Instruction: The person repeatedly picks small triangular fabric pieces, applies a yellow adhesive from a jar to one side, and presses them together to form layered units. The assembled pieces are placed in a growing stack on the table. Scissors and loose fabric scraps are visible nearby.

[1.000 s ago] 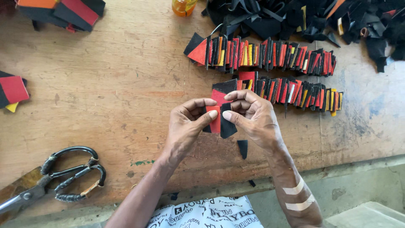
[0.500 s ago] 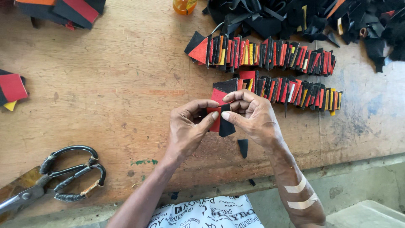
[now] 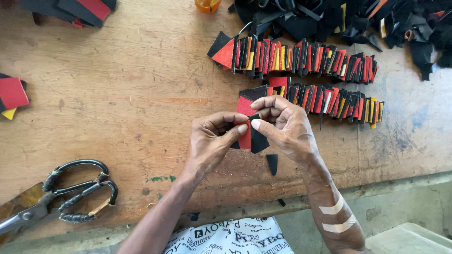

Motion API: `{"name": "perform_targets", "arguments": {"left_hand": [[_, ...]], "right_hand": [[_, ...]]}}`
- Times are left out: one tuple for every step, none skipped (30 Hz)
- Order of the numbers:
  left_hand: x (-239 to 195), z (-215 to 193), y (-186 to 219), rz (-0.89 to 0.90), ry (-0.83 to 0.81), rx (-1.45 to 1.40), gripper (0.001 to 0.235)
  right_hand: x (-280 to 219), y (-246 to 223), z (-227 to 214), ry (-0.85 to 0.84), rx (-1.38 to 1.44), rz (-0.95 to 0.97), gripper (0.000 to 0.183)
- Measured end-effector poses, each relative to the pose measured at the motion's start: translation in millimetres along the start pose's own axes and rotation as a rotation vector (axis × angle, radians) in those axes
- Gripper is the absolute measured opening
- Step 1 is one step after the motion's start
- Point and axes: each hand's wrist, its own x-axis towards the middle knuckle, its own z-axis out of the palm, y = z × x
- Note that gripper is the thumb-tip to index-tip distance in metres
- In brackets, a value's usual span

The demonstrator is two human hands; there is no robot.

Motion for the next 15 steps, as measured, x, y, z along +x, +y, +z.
{"name": "perform_targets", "arguments": {"left_hand": [[-0.5,0.6,0.1,0.023,-0.01,-0.005,0.017],[-1.4,1.3,0.3,0.046,-0.019,-0.01,0.017],[-2.2,1.9,0.8,0.083,-0.006,0.049,0.017],[-3.3,3.1,1.5,0.119,0.007,0.107,0.016],[-4.4,4.0,2.7,0.158,0.024,0.165,0.015],[-5.3,4.0,4.4,0.151,0.047,0.19,0.015],[-5.4,3.9,6.1,0.144,0.069,0.215,0.015],[-5.7,4.0,7.6,0.137,0.092,0.239,0.014],[-4.5,3.1,10.0,0.123,0.103,0.184,0.015],[-3.3,2.1,12.2,0.109,0.115,0.128,0.016],[-3.2,0.6,14.0,0.093,0.128,0.074,0.017],[-3.4,-0.8,15.5,0.095,0.111,0.048,0.019],[-3.8,-3.2,17.6,0.098,0.092,0.027,0.021],[-4.0,-4.1,19.4,0.1,0.074,0.005,0.022],[-3.3,-3.3,21.6,0.111,0.058,0.06,0.026]], "right_hand": [[-0.6,0.4,0.9,-0.004,0.01,-0.012,0.034],[-1.5,0.7,2.7,-0.008,0.02,-0.024,0.033],[-1.5,1.3,5.9,0.008,-0.01,-0.019,0.031],[-1.1,1.8,9.9,0.024,-0.04,-0.015,0.03],[-0.8,2.3,14.5,0.037,-0.071,-0.012,0.029],[-0.3,2.8,18.3,0.06,-0.089,-0.023,0.028],[-0.1,3.7,22.0,0.083,-0.106,-0.035,0.028],[-2.4,4.5,24.6,0.107,-0.124,-0.046,0.028],[-2.1,3.2,20.9,0.066,-0.044,-0.069,0.032],[-2.3,1.5,16.1,0.025,0.035,-0.091,0.037],[-3.7,0.9,13.6,-0.018,0.117,-0.111,0.041],[-5.6,0.3,11.7,-0.031,0.122,-0.029,0.044],[-10.6,0.5,13.2,-0.044,0.131,0.05,0.047],[-15.2,0.3,15.1,-0.057,0.139,0.129,0.049],[-17.3,0.0,18.7,-0.038,0.146,0.126,0.049]]}}
